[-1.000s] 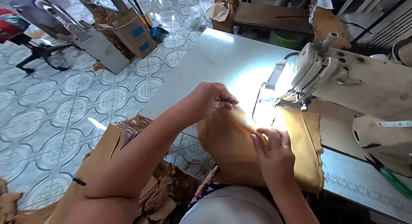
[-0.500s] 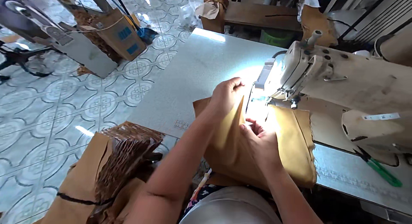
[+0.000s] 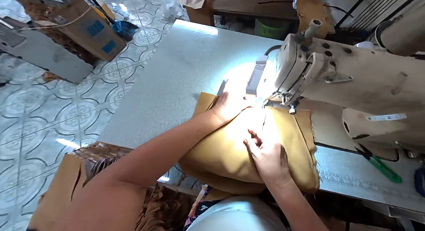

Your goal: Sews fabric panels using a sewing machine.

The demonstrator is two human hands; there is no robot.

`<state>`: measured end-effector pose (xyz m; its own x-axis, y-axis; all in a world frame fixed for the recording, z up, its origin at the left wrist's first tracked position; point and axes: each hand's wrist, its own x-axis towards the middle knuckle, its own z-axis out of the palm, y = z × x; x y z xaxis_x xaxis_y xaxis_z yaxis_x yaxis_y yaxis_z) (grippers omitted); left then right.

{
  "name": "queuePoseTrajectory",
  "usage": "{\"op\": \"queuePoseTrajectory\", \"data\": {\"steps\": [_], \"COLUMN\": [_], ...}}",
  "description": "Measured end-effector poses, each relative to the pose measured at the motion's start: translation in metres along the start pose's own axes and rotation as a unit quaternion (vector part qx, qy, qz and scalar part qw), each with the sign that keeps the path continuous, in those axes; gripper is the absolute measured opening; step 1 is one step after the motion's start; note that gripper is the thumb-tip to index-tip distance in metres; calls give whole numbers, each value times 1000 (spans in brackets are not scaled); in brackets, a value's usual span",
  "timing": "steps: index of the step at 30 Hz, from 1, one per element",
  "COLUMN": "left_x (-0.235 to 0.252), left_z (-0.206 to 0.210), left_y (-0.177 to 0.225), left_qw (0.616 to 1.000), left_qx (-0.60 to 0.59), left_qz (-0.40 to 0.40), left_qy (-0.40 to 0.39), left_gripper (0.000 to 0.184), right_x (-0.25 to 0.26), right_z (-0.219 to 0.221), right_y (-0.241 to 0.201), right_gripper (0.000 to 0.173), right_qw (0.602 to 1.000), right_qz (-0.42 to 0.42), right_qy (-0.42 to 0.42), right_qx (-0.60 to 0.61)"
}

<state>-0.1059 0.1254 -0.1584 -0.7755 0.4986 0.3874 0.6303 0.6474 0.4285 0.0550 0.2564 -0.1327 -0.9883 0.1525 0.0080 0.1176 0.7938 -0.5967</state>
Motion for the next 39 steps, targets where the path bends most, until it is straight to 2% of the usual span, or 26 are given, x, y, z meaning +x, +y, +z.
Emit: {"op": "queuePoseTrajectory", "data": {"steps": [4, 6, 9, 14, 17, 19, 20, 21, 24, 28, 34, 39], "left_x": [3, 5, 6, 4, 7, 7, 6, 4, -13, -41, -54, -52], "left_z": [6, 3, 7, 9, 2, 2, 2, 1, -8, -7, 1, 1], "left_y": [-3, -2, -6, -9, -1, 3, 6, 10, 38, 55, 42, 41], "left_qw": [999, 997, 997, 992, 989, 992, 993, 990, 980, 984, 991, 987], "left_qx": [-4, -18, -36, -33, 2, 37, 64, 96, 125, 102, 92, 102], "left_qz": [-23, -43, -47, -77, -96, -69, -44, -24, -10, -13, 19, 8], "left_qy": [-23, -58, -58, -91, -116, -99, -86, -98, -155, -147, -97, -121], "left_gripper": [39, 44, 41, 42, 52, 54, 43, 32, 28, 40, 42, 44], "right_x": [2, 2, 3, 7, 8, 7, 8, 8, 7, 7, 5, 4], "right_z": [6, 9, 10, 8, 6, 6, 5, 5, 5, 5, 7, 8], "right_y": [7, 8, 10, 12, 11, 11, 11, 11, 12, 11, 12, 12], "right_gripper": [28, 27, 26, 26, 27, 28, 28, 27, 27, 27, 28, 28], "right_qw": [998, 997, 996, 997, 998, 998, 998, 998, 998, 998, 998, 998], "right_qz": [-29, -35, -37, -22, -13, -10, -9, -10, -12, -8, -8, -10], "right_qy": [46, 58, 71, 44, 29, 27, 26, 27, 27, 31, 31, 41], "right_qx": [16, 32, 49, 57, 60, 54, 50, 48, 49, 63, 50, 54]}}
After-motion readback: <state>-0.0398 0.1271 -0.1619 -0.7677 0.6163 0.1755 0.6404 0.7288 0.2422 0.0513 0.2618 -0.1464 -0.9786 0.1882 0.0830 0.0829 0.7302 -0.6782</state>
